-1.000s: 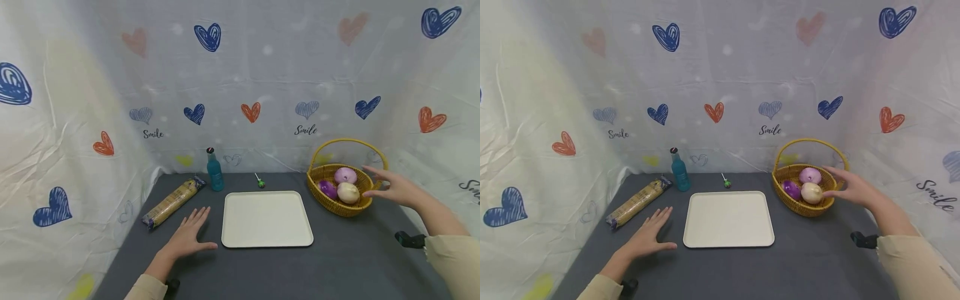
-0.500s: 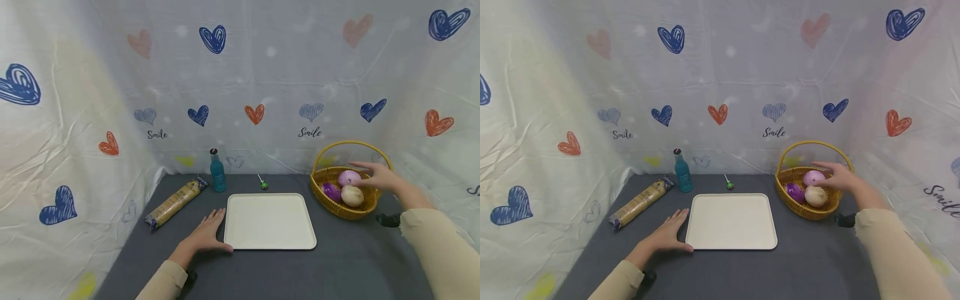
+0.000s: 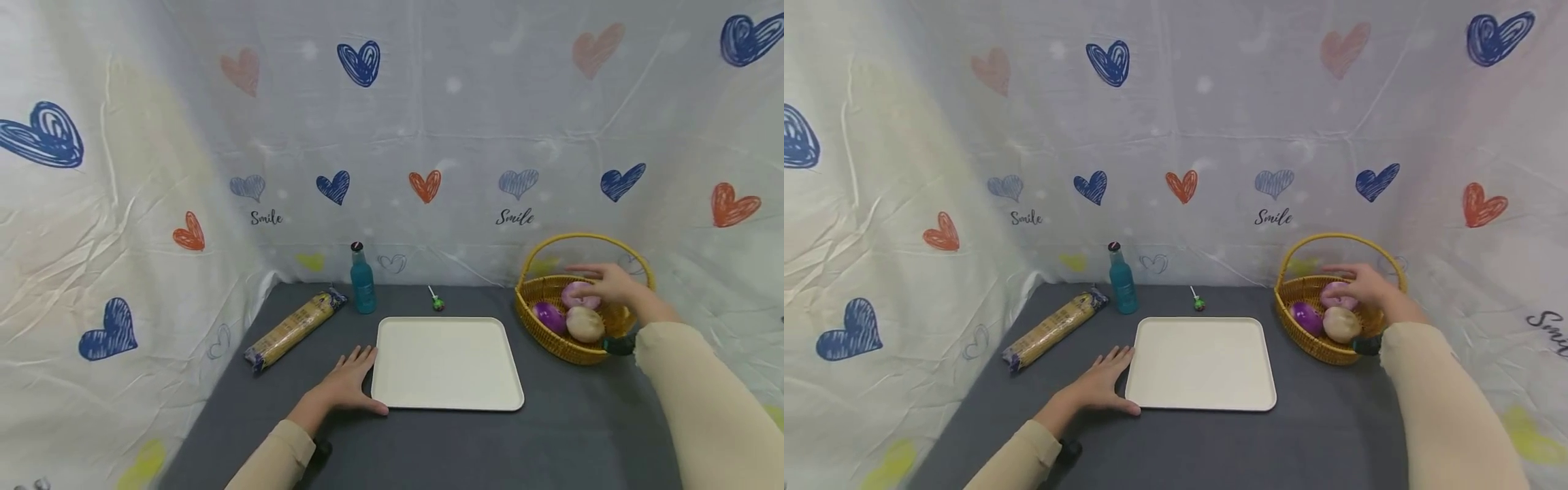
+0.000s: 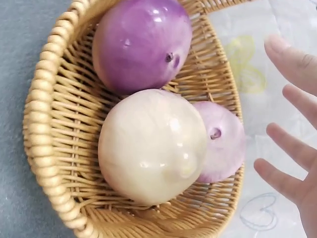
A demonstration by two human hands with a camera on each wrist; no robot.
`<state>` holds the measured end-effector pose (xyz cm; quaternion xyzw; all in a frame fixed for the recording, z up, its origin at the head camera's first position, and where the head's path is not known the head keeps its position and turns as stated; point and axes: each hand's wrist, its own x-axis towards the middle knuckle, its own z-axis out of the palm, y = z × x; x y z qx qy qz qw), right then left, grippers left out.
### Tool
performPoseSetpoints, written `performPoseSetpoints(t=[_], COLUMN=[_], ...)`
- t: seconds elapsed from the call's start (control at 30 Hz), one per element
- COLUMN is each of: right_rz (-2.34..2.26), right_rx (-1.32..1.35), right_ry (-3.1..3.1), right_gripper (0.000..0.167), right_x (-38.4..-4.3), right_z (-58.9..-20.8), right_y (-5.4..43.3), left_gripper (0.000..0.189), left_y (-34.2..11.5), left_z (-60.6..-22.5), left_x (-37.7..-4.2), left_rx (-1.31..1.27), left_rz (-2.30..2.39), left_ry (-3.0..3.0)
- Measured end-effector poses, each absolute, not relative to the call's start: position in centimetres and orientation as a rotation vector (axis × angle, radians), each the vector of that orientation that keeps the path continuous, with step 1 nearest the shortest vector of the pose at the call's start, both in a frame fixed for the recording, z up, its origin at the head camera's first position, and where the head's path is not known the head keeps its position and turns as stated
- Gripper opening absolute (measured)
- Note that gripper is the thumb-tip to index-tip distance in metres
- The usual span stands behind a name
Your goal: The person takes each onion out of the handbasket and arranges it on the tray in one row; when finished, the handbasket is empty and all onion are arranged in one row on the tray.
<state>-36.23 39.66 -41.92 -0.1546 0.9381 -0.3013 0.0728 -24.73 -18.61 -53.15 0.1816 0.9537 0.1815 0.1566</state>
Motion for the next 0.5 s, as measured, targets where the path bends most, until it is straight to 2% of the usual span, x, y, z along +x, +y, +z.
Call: performPoseSetpoints(t=[0.27, 0.5], right_rz=[-0.934, -0.979], right_rx=[-0.421, -0.328], right_ry=[2.762, 2.742], right_gripper=[0.066, 0.061], right_x=[-37.3, -38.1], right_z=[-43.1, -44.3], right_y=[40.0, 40.4], left_gripper=[0.132, 0.132], left_y=[-19.0, -19.2], left_z=[-53.2, -53.6], left_x=[-24.5, -24.7], left_rx=[0.527, 0.528], left_rz=[0.544, 0.540], left_ry=[2.719, 2.709])
